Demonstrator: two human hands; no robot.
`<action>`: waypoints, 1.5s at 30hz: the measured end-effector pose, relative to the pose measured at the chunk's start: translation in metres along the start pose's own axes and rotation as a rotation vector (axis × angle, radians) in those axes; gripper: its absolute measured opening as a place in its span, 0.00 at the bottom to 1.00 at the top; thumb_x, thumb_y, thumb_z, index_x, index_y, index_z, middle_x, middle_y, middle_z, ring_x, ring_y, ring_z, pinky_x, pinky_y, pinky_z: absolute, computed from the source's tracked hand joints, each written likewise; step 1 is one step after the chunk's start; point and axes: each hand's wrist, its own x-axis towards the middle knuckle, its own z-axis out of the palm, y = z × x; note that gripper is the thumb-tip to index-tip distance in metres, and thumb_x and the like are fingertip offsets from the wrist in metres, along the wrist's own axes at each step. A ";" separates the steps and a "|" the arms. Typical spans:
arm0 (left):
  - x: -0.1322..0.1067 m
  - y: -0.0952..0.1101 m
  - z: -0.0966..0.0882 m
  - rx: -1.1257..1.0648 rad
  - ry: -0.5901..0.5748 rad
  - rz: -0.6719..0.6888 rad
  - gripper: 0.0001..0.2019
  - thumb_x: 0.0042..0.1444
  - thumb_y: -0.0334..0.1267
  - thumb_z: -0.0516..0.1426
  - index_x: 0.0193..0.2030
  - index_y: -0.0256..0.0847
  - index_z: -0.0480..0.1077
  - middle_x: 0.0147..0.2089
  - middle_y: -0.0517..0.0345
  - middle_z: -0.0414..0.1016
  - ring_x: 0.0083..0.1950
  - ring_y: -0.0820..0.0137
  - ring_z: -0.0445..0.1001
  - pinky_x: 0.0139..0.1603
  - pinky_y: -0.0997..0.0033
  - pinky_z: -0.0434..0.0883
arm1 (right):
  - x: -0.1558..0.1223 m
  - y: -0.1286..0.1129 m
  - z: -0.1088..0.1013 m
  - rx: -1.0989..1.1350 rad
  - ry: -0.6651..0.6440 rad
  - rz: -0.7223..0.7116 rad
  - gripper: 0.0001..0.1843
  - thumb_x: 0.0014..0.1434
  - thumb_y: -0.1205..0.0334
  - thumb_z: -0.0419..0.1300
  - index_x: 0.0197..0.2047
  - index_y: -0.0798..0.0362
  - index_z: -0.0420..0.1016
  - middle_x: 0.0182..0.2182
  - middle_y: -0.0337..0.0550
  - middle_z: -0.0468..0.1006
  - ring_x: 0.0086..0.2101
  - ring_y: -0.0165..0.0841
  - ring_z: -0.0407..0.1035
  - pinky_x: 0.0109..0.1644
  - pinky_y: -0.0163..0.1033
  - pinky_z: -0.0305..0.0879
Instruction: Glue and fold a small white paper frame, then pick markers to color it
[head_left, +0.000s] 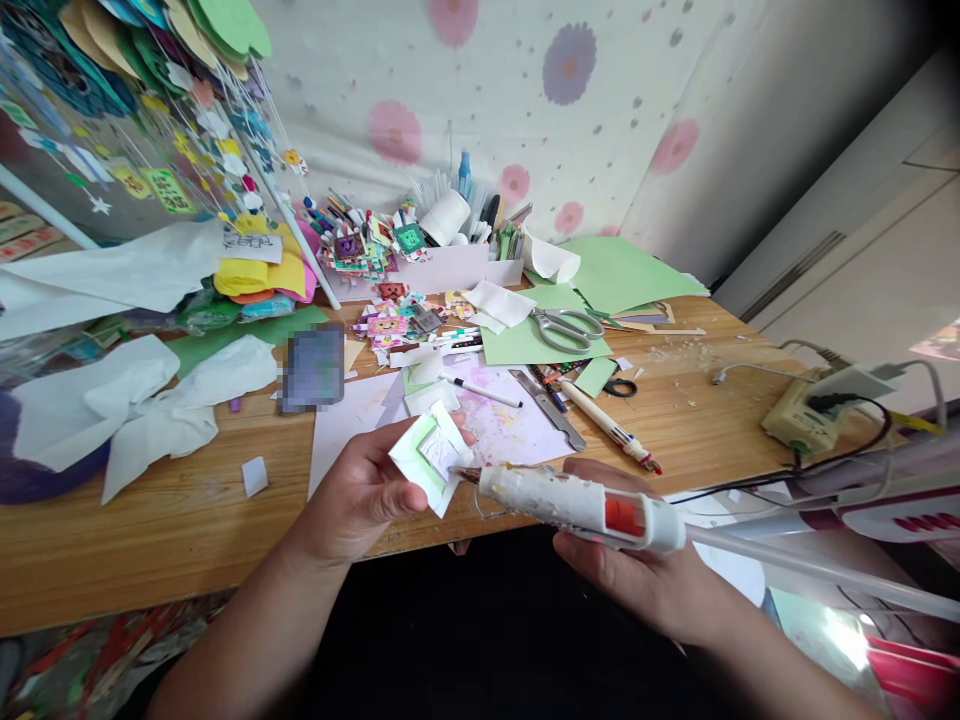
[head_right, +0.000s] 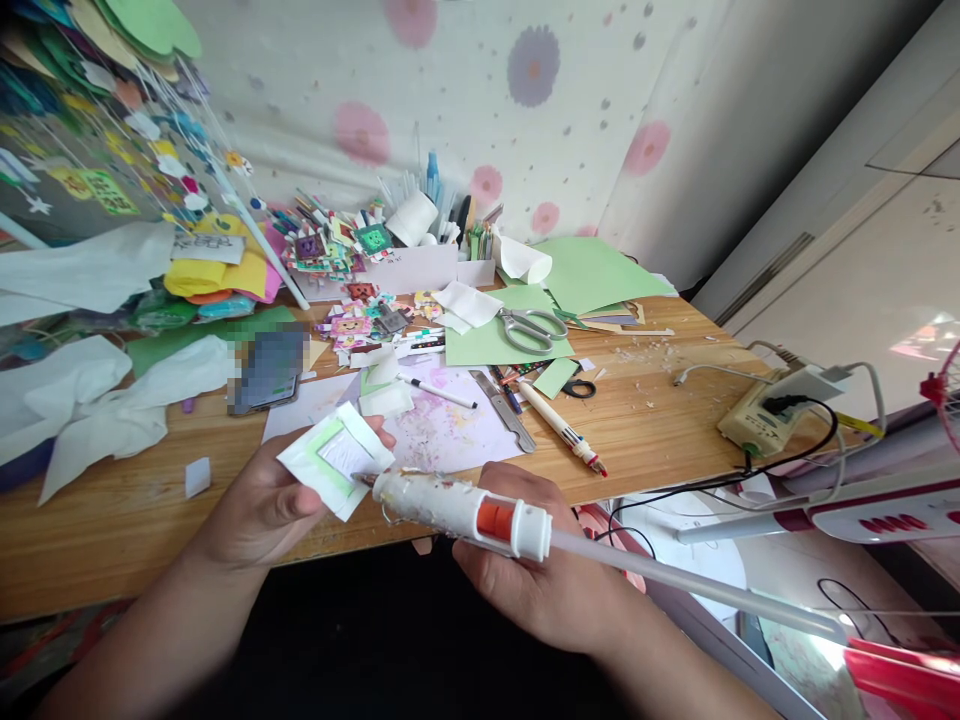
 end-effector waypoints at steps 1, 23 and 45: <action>0.000 0.000 0.000 0.004 0.005 0.001 0.26 0.44 0.47 0.68 0.52 0.47 0.75 0.45 0.53 0.81 0.46 0.63 0.76 0.47 0.69 0.70 | 0.000 0.001 0.000 0.000 -0.001 0.000 0.06 0.59 0.68 0.56 0.30 0.49 0.66 0.26 0.40 0.71 0.28 0.34 0.67 0.31 0.38 0.65; 0.000 -0.001 -0.001 0.034 -0.002 0.009 0.26 0.44 0.49 0.68 0.51 0.47 0.76 0.45 0.54 0.81 0.46 0.64 0.76 0.49 0.69 0.69 | -0.002 0.004 -0.001 0.096 -0.063 0.060 0.08 0.57 0.69 0.54 0.29 0.51 0.59 0.26 0.36 0.65 0.26 0.29 0.60 0.29 0.36 0.55; -0.002 0.002 0.001 0.051 0.058 -0.002 0.27 0.41 0.49 0.69 0.51 0.47 0.77 0.46 0.51 0.80 0.47 0.60 0.75 0.50 0.64 0.69 | -0.001 0.005 0.001 0.016 -0.062 0.049 0.09 0.57 0.69 0.54 0.28 0.51 0.59 0.24 0.35 0.64 0.25 0.29 0.60 0.28 0.35 0.55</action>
